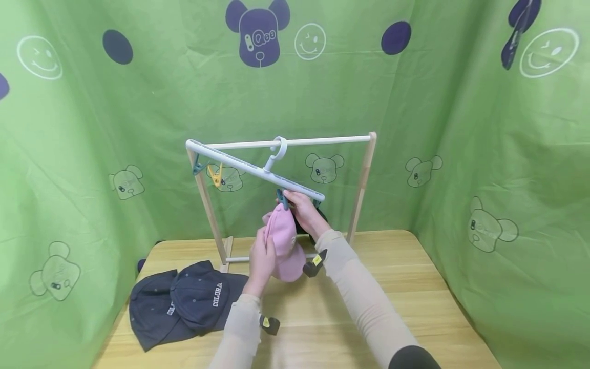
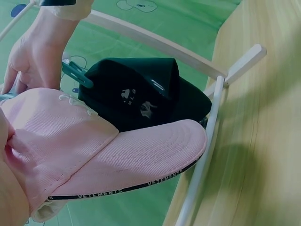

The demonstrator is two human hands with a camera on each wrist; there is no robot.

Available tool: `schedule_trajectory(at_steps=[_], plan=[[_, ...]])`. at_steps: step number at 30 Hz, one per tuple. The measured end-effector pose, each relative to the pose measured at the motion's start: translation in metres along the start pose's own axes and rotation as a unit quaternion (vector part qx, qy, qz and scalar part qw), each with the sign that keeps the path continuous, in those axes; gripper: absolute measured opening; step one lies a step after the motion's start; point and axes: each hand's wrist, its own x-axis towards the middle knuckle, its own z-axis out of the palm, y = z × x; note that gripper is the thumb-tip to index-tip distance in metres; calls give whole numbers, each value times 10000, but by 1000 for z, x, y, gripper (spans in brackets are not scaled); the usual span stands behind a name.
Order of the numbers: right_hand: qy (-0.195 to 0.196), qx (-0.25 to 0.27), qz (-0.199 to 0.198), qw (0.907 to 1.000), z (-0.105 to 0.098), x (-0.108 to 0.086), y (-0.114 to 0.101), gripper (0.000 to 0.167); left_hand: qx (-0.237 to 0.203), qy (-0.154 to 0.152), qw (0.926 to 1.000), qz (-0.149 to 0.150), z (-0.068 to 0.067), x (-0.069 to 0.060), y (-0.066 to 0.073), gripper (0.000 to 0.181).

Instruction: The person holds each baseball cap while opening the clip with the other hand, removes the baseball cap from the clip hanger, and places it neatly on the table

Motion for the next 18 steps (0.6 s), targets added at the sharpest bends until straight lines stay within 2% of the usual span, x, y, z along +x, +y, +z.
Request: schedule_trajectory(at_steps=[9,18], plan=[[312,101,63,9994,8,-3,1,17,-107,67,9999,46,0,-7,8,29],[499,174,185,9984,7,-6,1,30,-164,65,9998,124,3,-11,11,28]])
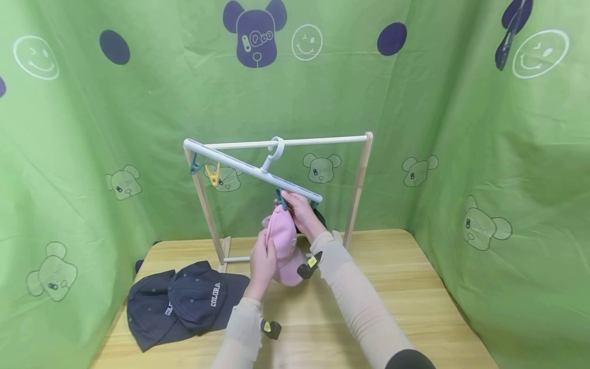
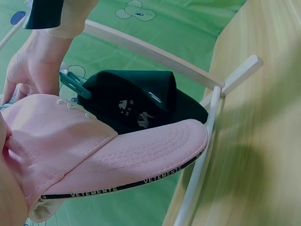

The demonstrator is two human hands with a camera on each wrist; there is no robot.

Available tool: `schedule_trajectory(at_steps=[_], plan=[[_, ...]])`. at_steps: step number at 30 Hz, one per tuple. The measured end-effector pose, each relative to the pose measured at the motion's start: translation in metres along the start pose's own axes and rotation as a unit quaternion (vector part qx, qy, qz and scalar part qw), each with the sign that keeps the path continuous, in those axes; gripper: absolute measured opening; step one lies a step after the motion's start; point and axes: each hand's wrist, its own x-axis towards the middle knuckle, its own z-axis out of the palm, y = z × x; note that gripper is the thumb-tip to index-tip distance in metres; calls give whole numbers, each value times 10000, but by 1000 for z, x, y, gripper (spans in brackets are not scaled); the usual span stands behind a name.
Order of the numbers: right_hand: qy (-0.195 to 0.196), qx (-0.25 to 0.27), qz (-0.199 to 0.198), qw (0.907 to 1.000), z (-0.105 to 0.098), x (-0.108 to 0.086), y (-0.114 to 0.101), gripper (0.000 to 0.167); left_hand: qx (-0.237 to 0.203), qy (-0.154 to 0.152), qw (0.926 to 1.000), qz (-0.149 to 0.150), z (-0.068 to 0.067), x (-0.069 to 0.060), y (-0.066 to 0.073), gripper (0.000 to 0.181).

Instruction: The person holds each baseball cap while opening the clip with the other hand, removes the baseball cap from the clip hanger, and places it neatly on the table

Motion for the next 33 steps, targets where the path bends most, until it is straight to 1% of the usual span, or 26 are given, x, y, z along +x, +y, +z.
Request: schedule_trajectory(at_steps=[8,13,18,20,24,29,33], plan=[[-63,192,36,9998,1,0,0,28,52,94,9999,129,1,-1,-2,30],[-4,114,95,9999,2,0,1,27,90,118,9998,144,0,-2,-2,30],[-33,113,40,9999,2,1,1,28,174,170,9995,224,-1,-1,-2,29],[-28,101,-6,9999,1,1,1,28,289,171,9990,302,0,-3,-2,29],[47,16,-105,9999,-3,1,1,28,542,81,9973,479,2,-10,-3,30],[-19,-37,-174,9998,-5,0,1,33,626,74,9970,454,5,-16,-5,25],[-61,34,-182,9998,-4,-2,1,29,638,41,9969,460,6,-16,-6,27]])
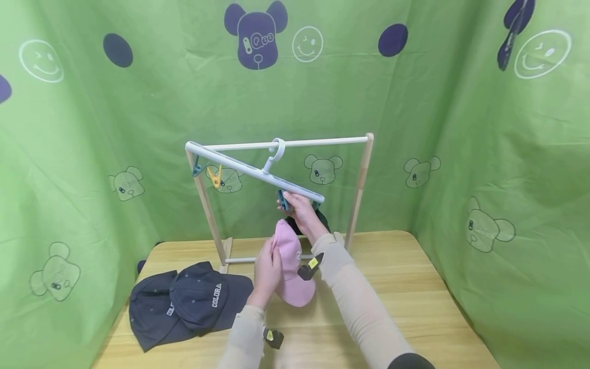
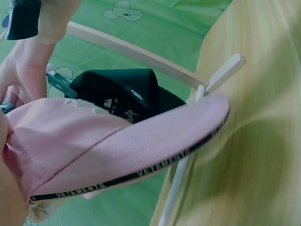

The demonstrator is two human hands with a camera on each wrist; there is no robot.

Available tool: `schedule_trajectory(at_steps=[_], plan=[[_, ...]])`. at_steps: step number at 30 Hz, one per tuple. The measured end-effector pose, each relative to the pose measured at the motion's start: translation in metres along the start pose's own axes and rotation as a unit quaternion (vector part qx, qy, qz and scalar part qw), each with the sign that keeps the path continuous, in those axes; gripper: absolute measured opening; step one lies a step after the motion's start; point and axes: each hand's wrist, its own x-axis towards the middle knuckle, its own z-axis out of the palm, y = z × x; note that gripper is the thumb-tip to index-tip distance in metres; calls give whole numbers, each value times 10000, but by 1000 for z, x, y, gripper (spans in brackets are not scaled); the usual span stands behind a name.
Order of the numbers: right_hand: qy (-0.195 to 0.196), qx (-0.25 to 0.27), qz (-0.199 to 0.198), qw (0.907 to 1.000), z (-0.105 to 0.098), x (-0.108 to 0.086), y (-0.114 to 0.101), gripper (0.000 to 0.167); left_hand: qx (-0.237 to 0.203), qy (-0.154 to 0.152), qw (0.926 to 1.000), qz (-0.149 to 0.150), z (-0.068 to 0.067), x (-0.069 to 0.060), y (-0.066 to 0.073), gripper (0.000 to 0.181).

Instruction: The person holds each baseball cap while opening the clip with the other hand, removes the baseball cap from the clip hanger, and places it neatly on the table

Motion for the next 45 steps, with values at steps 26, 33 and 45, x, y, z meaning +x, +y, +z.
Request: schedule_trajectory(at_steps=[26,33,45], plan=[[-238,-66,90,9997,-4,4,0,43,-539,435,9950,-719,-9,-11,-21,40],[-263,-100,123,9995,-3,4,0,43,-648,601,9913,-979,-15,-16,-27,38],[-212,-75,162,9996,-3,3,0,43,-494,932,9876,-1164,-20,-26,-38,35]])
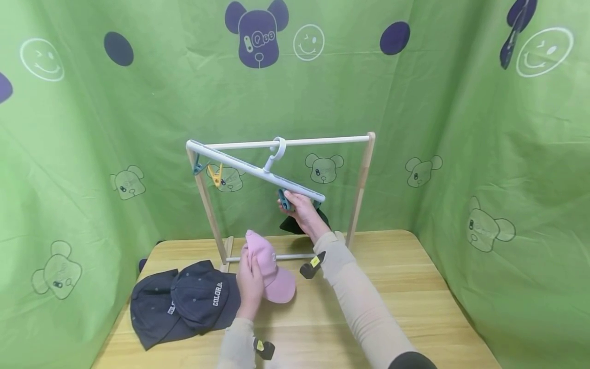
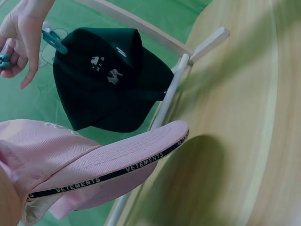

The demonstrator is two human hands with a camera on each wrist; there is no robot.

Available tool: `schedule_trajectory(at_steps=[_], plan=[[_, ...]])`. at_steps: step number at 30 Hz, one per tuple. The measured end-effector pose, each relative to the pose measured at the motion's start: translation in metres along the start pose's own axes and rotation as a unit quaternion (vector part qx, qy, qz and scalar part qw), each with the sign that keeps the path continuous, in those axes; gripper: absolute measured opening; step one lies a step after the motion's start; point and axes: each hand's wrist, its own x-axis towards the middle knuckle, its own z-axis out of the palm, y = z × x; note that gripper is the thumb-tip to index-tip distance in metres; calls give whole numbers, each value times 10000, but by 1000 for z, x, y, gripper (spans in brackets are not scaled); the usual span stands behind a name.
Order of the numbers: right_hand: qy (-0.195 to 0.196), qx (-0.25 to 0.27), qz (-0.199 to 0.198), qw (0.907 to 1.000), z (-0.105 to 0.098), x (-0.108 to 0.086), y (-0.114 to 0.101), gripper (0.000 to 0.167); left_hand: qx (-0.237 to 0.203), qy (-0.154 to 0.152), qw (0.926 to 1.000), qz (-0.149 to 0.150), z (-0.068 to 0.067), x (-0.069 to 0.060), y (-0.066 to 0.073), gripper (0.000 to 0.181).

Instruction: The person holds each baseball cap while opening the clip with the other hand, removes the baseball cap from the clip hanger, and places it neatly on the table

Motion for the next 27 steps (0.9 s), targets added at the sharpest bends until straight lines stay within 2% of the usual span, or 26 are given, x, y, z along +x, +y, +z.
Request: schedule_trajectory(at_steps=[8,16,22,27], plan=[[-44,-44,-17,10000,-1,0,1,43,92,225,9997,-67,-4,-4,-11,35],[-9,50,-44,10000,0,0,1,40,140,276,9994,-121,-9,-5,-21,39],[-30,89,-28,10000,0,0,0,40,217,475,9986,-120,-14,-7,-25,28],[-75,104,-16,9999,0,0,0,41,255,535,9976,-363,-20,-10,-28,27]])
